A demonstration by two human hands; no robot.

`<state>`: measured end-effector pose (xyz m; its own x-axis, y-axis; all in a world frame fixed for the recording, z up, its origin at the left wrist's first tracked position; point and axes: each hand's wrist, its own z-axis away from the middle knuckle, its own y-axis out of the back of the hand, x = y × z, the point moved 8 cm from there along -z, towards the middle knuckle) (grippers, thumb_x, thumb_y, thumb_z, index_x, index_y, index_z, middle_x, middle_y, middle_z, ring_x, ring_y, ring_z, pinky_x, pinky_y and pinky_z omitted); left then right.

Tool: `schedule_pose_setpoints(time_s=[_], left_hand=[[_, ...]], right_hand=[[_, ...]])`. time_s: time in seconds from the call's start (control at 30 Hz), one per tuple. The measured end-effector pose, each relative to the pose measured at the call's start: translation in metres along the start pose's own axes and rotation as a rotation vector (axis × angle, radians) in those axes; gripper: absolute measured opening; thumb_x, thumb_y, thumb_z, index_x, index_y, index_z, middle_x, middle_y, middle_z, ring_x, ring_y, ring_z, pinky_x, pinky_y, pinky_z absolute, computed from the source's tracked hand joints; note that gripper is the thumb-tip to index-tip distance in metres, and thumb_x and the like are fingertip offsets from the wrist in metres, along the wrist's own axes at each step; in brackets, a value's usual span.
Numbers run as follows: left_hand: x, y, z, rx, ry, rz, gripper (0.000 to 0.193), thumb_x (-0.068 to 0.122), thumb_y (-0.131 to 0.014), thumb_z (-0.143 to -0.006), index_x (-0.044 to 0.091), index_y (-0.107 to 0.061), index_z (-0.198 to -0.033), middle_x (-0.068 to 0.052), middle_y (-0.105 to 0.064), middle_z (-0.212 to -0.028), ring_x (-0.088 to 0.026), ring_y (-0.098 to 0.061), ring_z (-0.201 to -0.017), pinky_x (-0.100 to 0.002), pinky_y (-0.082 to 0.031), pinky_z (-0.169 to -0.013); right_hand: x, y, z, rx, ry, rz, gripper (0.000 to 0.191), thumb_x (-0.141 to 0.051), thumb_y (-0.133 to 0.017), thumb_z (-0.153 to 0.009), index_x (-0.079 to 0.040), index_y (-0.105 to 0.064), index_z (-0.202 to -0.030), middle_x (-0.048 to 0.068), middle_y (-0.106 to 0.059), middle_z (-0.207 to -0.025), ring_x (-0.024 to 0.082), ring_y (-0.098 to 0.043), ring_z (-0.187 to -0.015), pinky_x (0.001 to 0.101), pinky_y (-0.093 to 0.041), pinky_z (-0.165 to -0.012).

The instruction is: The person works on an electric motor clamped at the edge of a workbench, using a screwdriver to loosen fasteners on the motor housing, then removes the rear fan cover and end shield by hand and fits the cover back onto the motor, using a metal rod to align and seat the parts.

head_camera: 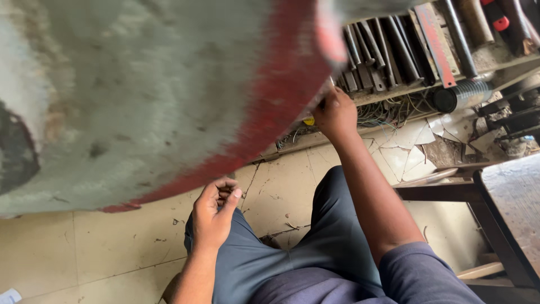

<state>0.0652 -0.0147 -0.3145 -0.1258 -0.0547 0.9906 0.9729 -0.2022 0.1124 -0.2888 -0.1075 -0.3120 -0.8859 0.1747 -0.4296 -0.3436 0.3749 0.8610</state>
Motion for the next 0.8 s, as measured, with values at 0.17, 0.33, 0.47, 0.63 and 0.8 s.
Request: schedule_pose_setpoints(time_s=[0.17, 0.33, 0.47, 0.63, 0.8], left_hand=[[-0.015, -0.004, 0.002, -0.007, 0.054, 0.015, 0.023, 0.015, -0.073, -0.094, 0.000, -0.070, -0.112, -0.001, -0.071, -0.095, -0.007, -0.061, -0.081, -0.023, -0.051, -0.074], [-0.007, -0.008, 0.004, -0.014, 0.008, -0.092, 0.024, 0.017, -0.074, -0.092, 0.001, -0.071, -0.110, -0.001, -0.073, -0.093, -0.007, -0.063, -0.080, -0.023, -0.053, -0.075], [-0.004, -0.009, 0.005, -0.030, 0.007, -0.088, 0.022, 0.017, -0.073, -0.093, 0.003, -0.071, -0.109, -0.001, -0.073, -0.094, -0.007, -0.064, -0.080, -0.023, -0.053, -0.075], [-0.005, -0.009, 0.006, -0.029, 0.020, -0.119, 0.023, 0.018, -0.074, -0.092, 0.003, -0.072, -0.109, -0.001, -0.075, -0.091, -0.008, -0.064, -0.077, -0.024, -0.053, -0.070], [-0.013, -0.011, 0.003, -0.032, 0.001, -0.133, 0.022, 0.017, -0.076, -0.090, 0.002, -0.074, -0.105, -0.002, -0.076, -0.092, -0.008, -0.065, -0.076, -0.025, -0.053, -0.067]], right_hand=[[-0.037, -0.017, -0.038, -0.048, 0.207, -0.201, 0.032, -0.029, -0.072, -0.096, -0.011, -0.065, -0.121, 0.012, -0.074, -0.108, 0.029, -0.071, -0.098, 0.0417, -0.057, -0.083], [-0.037, -0.023, -0.054, -0.090, 0.253, -0.253, 0.031, -0.026, -0.071, -0.096, -0.009, -0.064, -0.121, 0.012, -0.074, -0.108, 0.028, -0.071, -0.098, 0.0406, -0.058, -0.082], [-0.032, -0.026, -0.047, -0.099, 0.269, -0.289, 0.030, -0.024, -0.070, -0.096, -0.008, -0.064, -0.121, 0.011, -0.073, -0.108, 0.027, -0.070, -0.097, 0.0398, -0.058, -0.081], [-0.021, -0.030, -0.033, -0.099, 0.261, -0.340, 0.029, -0.020, -0.069, -0.096, -0.006, -0.064, -0.121, 0.011, -0.073, -0.108, 0.025, -0.070, -0.097, 0.0388, -0.058, -0.081], [0.002, -0.030, -0.019, -0.077, 0.222, -0.366, 0.028, -0.017, -0.068, -0.096, -0.005, -0.064, -0.121, 0.011, -0.072, -0.108, 0.024, -0.070, -0.096, 0.0378, -0.058, -0.080]])
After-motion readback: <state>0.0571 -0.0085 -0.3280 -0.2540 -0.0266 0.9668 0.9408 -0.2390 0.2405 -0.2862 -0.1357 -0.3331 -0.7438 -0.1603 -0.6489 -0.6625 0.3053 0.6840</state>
